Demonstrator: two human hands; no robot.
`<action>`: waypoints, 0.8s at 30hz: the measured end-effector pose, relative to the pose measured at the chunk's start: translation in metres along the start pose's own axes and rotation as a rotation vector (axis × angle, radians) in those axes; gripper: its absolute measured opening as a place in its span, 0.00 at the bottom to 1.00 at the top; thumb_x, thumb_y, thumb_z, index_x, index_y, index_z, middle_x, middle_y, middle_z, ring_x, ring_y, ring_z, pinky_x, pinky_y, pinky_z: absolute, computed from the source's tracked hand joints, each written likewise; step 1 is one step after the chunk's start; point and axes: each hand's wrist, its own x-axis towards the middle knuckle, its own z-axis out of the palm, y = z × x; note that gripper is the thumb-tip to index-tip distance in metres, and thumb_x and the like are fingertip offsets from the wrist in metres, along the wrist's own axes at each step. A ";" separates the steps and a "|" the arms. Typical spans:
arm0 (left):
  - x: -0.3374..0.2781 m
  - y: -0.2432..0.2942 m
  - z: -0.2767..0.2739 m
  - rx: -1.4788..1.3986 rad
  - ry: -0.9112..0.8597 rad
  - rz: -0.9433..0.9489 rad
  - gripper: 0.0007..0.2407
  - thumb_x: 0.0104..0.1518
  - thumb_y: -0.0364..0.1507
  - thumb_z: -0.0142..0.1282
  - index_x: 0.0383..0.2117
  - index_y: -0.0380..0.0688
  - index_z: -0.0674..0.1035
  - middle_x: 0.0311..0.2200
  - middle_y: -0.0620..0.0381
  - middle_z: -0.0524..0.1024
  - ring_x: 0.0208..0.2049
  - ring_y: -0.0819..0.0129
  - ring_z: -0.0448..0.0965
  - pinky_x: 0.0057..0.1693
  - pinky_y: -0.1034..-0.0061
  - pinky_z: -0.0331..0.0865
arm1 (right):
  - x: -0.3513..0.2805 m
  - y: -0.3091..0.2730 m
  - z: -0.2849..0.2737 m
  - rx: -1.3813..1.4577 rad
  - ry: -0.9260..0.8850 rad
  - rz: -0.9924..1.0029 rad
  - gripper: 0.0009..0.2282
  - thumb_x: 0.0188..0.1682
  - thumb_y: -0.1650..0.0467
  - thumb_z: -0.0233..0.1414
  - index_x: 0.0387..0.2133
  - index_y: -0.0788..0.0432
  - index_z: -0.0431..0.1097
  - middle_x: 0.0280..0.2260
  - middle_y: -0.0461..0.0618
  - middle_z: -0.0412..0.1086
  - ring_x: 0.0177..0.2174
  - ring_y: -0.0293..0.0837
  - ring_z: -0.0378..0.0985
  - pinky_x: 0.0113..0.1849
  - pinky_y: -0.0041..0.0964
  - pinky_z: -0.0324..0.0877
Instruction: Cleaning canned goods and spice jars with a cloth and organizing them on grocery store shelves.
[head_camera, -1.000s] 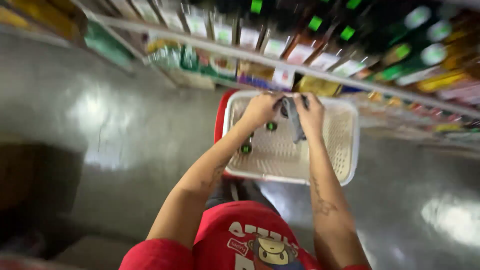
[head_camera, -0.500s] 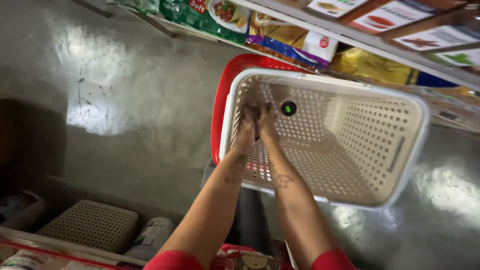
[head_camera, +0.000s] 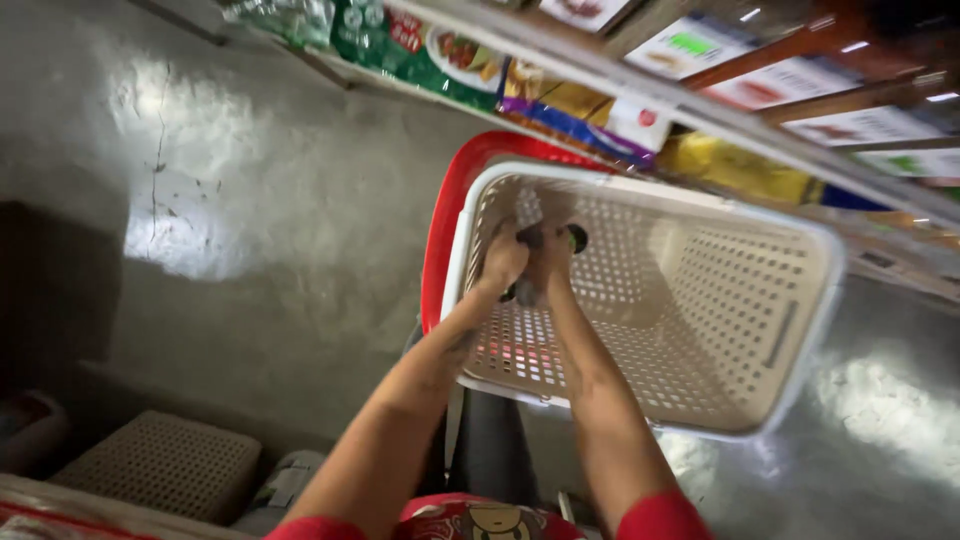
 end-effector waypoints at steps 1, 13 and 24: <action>-0.018 0.023 -0.019 0.118 -0.045 0.176 0.26 0.54 0.28 0.50 0.63 0.41 0.62 0.47 0.32 0.77 0.49 0.41 0.80 0.52 0.54 0.77 | -0.026 -0.006 -0.039 0.026 -0.012 -0.226 0.34 0.43 0.63 0.62 0.63 0.51 0.54 0.60 0.70 0.55 0.58 0.71 0.64 0.57 0.60 0.64; -0.276 0.256 -0.216 0.516 0.044 1.197 0.42 0.32 0.51 0.71 0.56 0.44 0.68 0.52 0.49 0.68 0.57 0.50 0.65 0.60 0.55 0.65 | -0.289 -0.126 -0.410 0.393 -0.071 -0.797 0.33 0.37 0.53 0.65 0.57 0.47 0.66 0.55 0.53 0.65 0.57 0.56 0.64 0.58 0.52 0.58; -0.377 0.325 -0.259 -0.433 -0.022 1.231 0.46 0.26 0.52 0.78 0.57 0.46 0.72 0.51 0.49 0.75 0.54 0.52 0.74 0.61 0.60 0.65 | -0.345 -0.197 -0.456 1.273 0.247 -0.400 0.25 0.52 0.51 0.54 0.49 0.59 0.73 0.44 0.54 0.74 0.43 0.49 0.76 0.46 0.45 0.72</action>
